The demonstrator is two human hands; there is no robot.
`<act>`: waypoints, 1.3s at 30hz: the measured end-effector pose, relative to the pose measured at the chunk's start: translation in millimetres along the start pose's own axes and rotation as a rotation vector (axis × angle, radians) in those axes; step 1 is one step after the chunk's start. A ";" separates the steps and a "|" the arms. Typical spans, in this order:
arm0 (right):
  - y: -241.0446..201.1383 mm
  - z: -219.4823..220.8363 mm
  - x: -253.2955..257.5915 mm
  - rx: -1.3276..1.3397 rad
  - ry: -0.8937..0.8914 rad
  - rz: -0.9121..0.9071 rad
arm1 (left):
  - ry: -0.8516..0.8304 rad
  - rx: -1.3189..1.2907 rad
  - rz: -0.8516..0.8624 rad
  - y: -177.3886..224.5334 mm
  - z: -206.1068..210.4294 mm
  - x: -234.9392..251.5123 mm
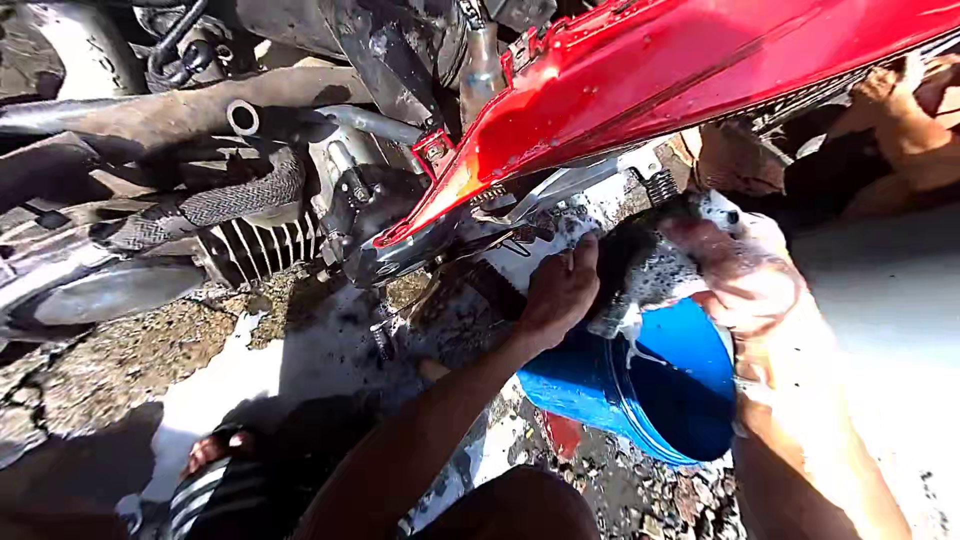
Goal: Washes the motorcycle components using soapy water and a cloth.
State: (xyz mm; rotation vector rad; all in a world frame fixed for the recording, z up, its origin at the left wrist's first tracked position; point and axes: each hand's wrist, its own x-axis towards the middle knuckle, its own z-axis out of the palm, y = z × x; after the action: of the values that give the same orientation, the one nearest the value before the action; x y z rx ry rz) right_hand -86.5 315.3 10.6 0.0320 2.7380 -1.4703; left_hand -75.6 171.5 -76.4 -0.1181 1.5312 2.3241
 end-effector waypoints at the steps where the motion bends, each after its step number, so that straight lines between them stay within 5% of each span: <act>1: -15.7 19.7 3.0 -0.066 -0.087 0.010 | -0.016 -0.208 -0.060 1.5 -7.7 4.2; 4: -39.0 78.5 2.0 -0.106 -0.343 -0.101 | 0.062 -0.682 0.038 -2.5 -37.4 6.9; 6: -39.1 97.7 -12.8 -0.045 -0.330 -0.136 | 0.230 -0.694 0.058 -1.1 -49.9 4.8; 9: -19.5 94.5 -31.0 0.112 -0.271 -0.140 | 0.537 -0.376 -0.048 17.2 -37.5 25.2; 15: 46.1 14.2 -62.2 0.210 -0.171 -0.133 | 0.692 0.368 0.106 19.3 -9.3 94.7; 20: 88.2 -20.7 -118.2 0.066 -0.145 0.132 | 0.490 1.120 -0.155 22.1 -25.4 88.5; 23: 93.6 -22.7 -144.7 0.056 -0.118 0.231 | 0.399 1.343 -0.104 42.9 -27.5 44.9; 26: 89.9 -19.2 -154.2 0.070 -0.118 0.237 | 0.506 1.227 0.141 40.4 -17.6 42.8; 34: 77.6 3.0 -141.2 0.211 -0.305 0.095 | 0.231 0.750 -0.157 30.1 -41.4 96.4; 39: 74.8 13.3 -145.0 0.255 -0.291 0.093 | 0.432 0.631 -0.117 11.4 -39.4 123.9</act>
State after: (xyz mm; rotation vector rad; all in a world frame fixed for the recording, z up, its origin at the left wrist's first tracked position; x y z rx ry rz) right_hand 61.2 345.2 -53.4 -0.0435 2.2816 -1.6418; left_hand -200.0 162.3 -114.8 -0.5528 2.3178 1.6907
